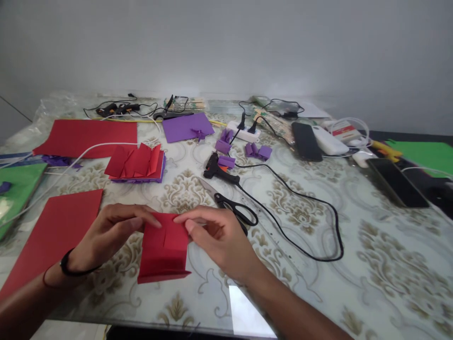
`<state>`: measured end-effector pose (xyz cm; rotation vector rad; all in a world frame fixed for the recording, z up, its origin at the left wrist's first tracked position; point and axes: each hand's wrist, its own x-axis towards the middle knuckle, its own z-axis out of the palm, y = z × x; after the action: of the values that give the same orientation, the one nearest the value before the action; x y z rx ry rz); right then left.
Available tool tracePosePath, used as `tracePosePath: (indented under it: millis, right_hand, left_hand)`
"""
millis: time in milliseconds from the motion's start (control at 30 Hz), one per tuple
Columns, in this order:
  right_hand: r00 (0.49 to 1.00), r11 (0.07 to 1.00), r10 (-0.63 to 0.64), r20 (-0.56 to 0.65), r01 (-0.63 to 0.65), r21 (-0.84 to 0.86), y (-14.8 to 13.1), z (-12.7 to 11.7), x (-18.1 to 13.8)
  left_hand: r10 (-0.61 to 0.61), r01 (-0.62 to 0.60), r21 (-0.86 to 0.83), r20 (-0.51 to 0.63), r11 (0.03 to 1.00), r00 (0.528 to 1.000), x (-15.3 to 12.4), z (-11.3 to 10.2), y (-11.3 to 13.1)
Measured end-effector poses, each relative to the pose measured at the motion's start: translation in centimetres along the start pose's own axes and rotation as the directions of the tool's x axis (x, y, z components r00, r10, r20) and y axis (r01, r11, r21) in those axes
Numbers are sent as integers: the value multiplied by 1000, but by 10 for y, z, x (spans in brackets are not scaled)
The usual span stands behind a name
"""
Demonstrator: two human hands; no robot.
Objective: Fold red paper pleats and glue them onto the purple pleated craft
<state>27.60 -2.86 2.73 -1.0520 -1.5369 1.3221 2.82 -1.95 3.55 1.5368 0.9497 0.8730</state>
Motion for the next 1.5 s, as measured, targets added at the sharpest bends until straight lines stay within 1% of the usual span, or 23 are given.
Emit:
tracePosePath:
  millis: [67,133,200,267,333,367,433,500,700,833,900,1000,1100,1267,1300,1400,1433,1500]
  right_hand:
    - [1000,999,17,-24,-18,-37,1,3,0]
    - [997,998,56,-58,-58,-33,4,6,2]
    - [991,994,112,-72,-113,-2,7,7,4]
    - [985,986,164,-54,-163,18,8,7,5]
    - [982,983,186,-38,-185,14,8,6,6]
    - [982,982,188,-36,-188,8,8,6,6]
    - [982,983,185,-33,-185,-1,6,7,5]
    - [983,983,183,-27,-184,-4,6,9,4]
    - [990,990,142,-19,-142,-26,8,13,3]
    - [989,991,128,-77,-131,-29,8,12,3]
    - [987,991,129,-96,-133,-31,6,12,3]
    - [990,991,132,-52,-133,-11,4,14,3]
    - [994,994,103,-21,-104,-23,2,16,3]
    - [992,997,64,-108,-68,-39,3,13,2]
    - [993,997,68,-95,-71,-27,4,13,2]
    - [993,993,114,-4,-114,4,5,12,3]
    - [992,992,126,8,-126,5,5,12,3]
    - [991,991,130,-19,-130,-12,6,12,3]
  left_hand:
    - [-35,37,63,-32,997,999,1,4,0]
    - [-58,63,94,-56,994,997,2,8,-1]
    - [-72,76,59,-64,995,995,3,12,-2]
    - [-127,123,-47,-75,991,989,4,14,-4]
    - [-214,205,-123,-56,971,975,5,15,-6]
    - [-255,250,-119,-31,961,966,6,15,-7]
    - [-310,312,-36,31,950,950,7,16,-9]
    - [-339,337,39,61,941,939,7,17,-10]
    - [-331,326,116,28,938,943,3,20,-12]
    - [-372,364,96,76,926,925,2,20,-11]
    - [-381,369,124,94,921,920,2,20,-10]
    - [-379,351,215,109,911,919,2,20,-8]
    - [-383,336,292,121,896,916,2,21,-8]
    - [-349,303,264,148,916,925,3,20,-10]
    - [-344,295,273,149,915,927,3,20,-10]
    - [-365,297,336,158,894,918,3,20,-9]
    - [-373,300,346,167,889,913,3,20,-8]
    - [-372,298,330,189,896,909,2,21,-6]
